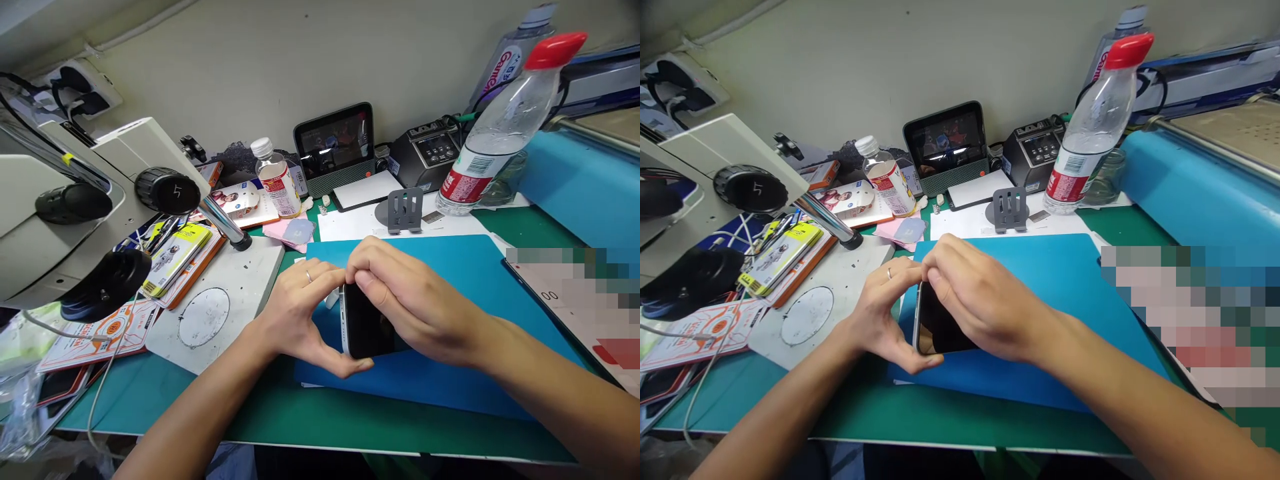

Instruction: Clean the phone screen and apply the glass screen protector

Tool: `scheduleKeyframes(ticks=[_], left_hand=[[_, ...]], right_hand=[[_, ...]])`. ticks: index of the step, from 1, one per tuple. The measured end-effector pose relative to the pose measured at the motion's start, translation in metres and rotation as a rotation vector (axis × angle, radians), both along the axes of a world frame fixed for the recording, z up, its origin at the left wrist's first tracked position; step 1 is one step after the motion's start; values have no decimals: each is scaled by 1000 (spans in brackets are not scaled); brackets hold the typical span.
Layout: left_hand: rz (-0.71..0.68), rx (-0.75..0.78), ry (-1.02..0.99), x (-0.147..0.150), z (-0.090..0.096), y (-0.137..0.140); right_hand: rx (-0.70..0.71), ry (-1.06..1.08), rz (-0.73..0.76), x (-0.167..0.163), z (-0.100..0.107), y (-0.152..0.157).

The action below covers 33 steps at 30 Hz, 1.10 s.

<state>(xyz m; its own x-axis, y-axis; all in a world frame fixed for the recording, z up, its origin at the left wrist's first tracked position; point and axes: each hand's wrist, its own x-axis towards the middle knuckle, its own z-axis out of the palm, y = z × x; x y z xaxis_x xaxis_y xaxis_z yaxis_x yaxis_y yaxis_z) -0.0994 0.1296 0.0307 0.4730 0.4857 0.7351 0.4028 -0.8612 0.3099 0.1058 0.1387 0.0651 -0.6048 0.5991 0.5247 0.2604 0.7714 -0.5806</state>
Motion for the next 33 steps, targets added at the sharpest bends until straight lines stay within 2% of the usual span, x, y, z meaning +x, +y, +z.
scheduleKeyframes(ticks=[5, 8, 20, 33], left_hand=[[3, 26, -2, 0, -1, 1], [7, 27, -9, 1, -1, 1], [-10, 53, -4, -3, 2, 4], [-32, 57, -18, -3, -3, 7]], right_hand=[[100, -1, -16, -4, -1, -1], [105, -4, -31, -6, -1, -2], [-132, 51, -17, -6, -1, 2], [-251, 54, -19, -6, -2, 4]])
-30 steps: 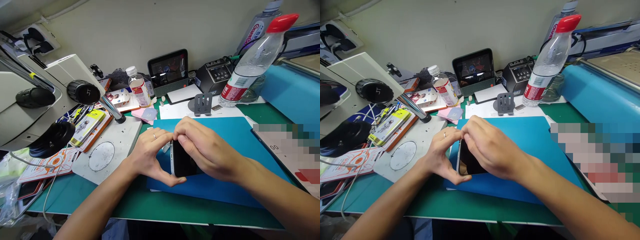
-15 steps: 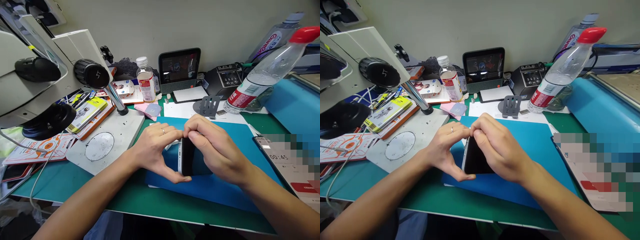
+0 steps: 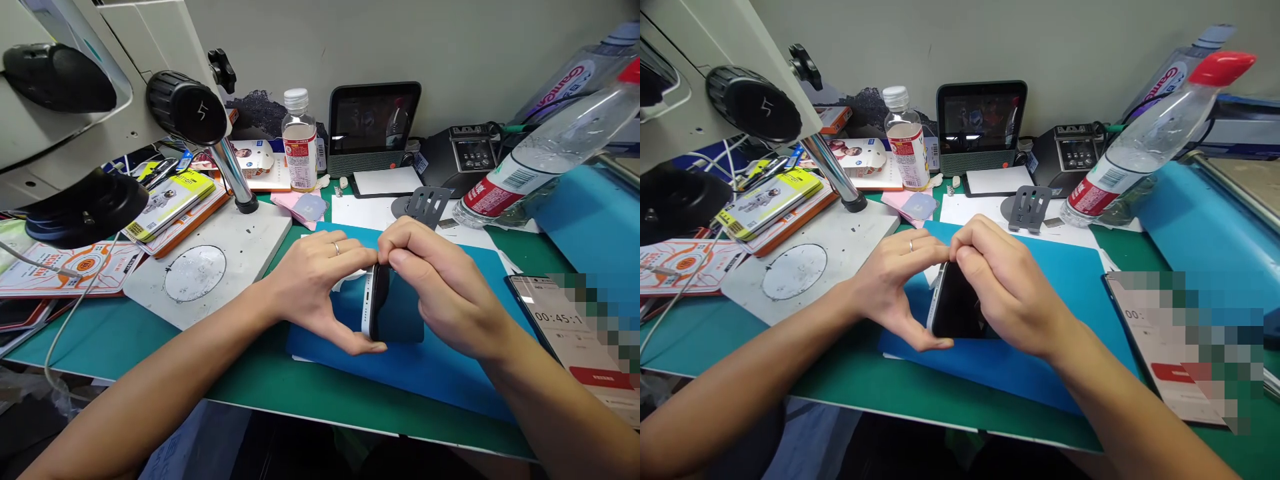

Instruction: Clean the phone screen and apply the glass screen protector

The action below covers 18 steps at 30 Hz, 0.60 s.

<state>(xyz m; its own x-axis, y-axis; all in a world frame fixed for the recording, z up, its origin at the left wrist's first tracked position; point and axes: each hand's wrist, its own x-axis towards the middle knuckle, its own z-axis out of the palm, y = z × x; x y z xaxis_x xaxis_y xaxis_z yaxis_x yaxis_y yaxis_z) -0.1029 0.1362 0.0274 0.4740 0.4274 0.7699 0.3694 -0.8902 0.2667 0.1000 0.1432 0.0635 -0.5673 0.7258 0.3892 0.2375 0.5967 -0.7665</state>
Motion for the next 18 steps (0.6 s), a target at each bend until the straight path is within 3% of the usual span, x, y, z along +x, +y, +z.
scheduleKeyframes(ticks=[18], left_hand=[[22, -14, 21, -1, 1, -2]], right_hand=[[52, 37, -8, 0, -3, 0]])
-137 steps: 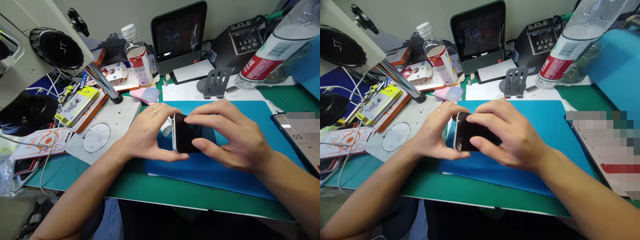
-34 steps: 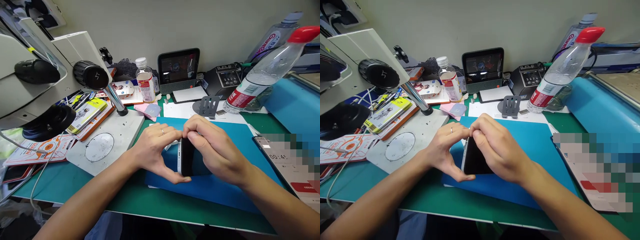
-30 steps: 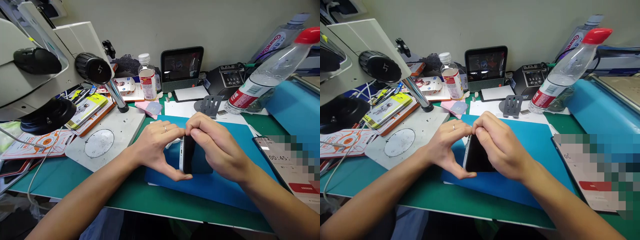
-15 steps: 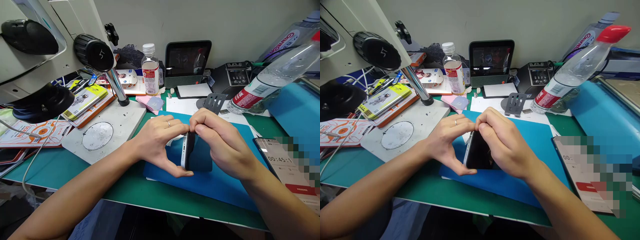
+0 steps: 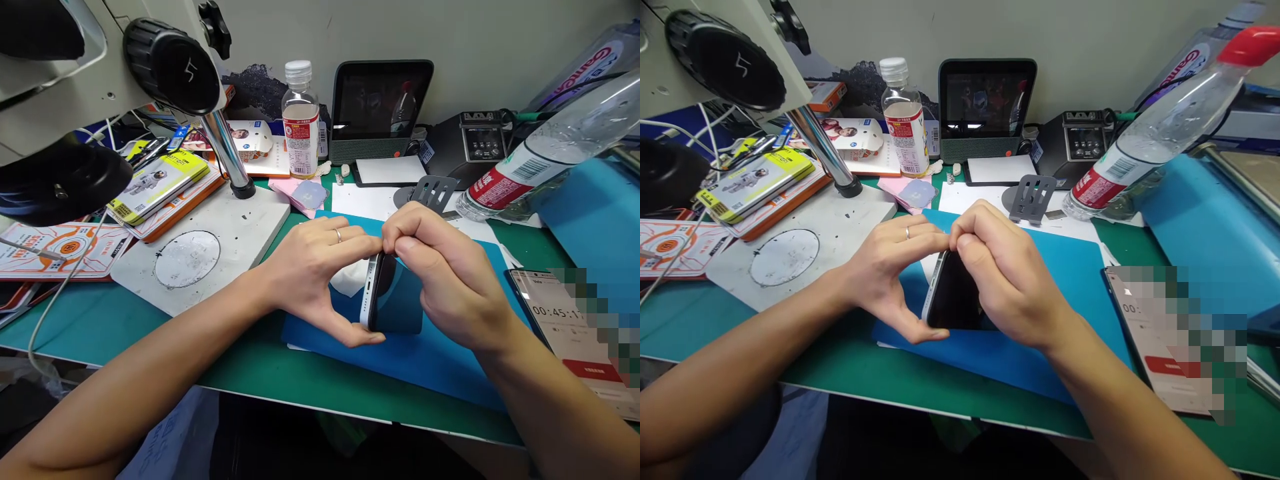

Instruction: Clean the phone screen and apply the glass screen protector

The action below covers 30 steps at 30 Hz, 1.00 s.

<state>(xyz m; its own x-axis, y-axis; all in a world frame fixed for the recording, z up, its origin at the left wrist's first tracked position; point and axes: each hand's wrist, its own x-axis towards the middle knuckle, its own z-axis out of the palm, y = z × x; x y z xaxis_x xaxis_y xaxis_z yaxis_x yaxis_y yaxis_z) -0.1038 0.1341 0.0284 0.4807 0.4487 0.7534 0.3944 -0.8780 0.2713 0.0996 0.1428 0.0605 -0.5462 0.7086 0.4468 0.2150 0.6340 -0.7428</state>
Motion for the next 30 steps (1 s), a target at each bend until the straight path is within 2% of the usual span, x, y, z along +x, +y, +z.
scheduleKeyframes(ticks=[16, 22, 30], left_hand=[[-17, 38, -5, 1, -2, 1], [19, 26, 55, -1, 1, -2], [26, 29, 50, -2, 0, -1]], right_hand=[[-14, 9, -52, 0, -1, -2], [-30, 14, -68, 0, 0, -4], [-102, 9, -88, 0, 1, -4]])
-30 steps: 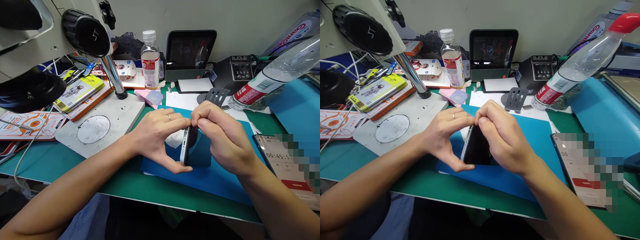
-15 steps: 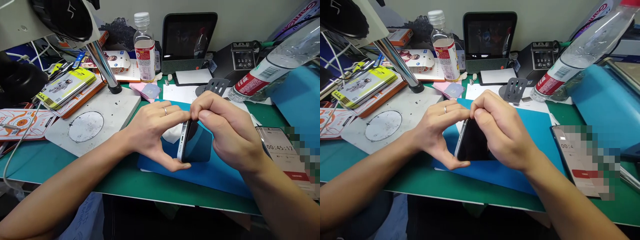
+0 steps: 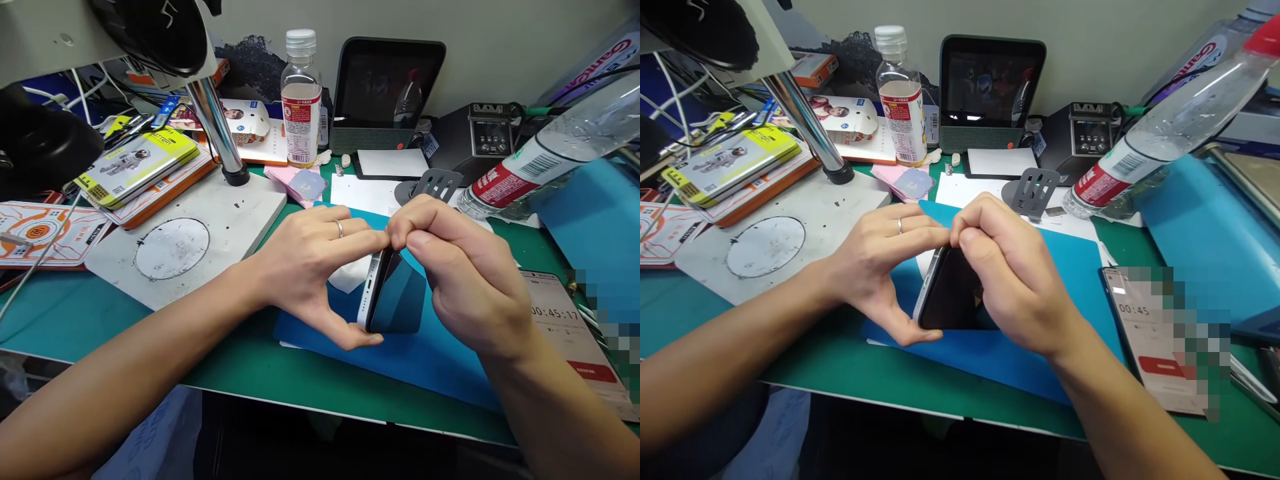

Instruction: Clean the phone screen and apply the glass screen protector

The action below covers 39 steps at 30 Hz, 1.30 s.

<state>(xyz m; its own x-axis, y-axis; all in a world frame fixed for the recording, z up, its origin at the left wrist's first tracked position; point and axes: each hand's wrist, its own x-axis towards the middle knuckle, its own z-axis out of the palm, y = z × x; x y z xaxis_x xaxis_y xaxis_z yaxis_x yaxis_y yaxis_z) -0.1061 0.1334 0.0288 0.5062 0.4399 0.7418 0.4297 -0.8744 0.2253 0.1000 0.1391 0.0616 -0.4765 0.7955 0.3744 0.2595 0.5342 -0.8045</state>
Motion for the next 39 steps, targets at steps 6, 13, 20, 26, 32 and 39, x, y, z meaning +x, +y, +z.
scheduleKeyframes(ticks=[6, 13, 20, 26, 32, 39], left_hand=[[16, 4, 18, -1, -1, 0], [22, -7, 36, -2, 1, 0], [37, -3, 59, -4, 0, 1], [43, 4, 84, -4, -1, 2], [53, 25, 96, -4, -1, 2], [69, 16, 105, -4, -1, 2]], right_hand=[[-16, 52, 26, -1, -1, 1], [-52, 94, 36, -3, -3, 2], [-83, 94, 21, -4, -3, 2], [-111, 97, 30, -3, -3, 3], [-128, 96, 17, -3, -2, 2], [-102, 89, 6, -1, -1, 1]])
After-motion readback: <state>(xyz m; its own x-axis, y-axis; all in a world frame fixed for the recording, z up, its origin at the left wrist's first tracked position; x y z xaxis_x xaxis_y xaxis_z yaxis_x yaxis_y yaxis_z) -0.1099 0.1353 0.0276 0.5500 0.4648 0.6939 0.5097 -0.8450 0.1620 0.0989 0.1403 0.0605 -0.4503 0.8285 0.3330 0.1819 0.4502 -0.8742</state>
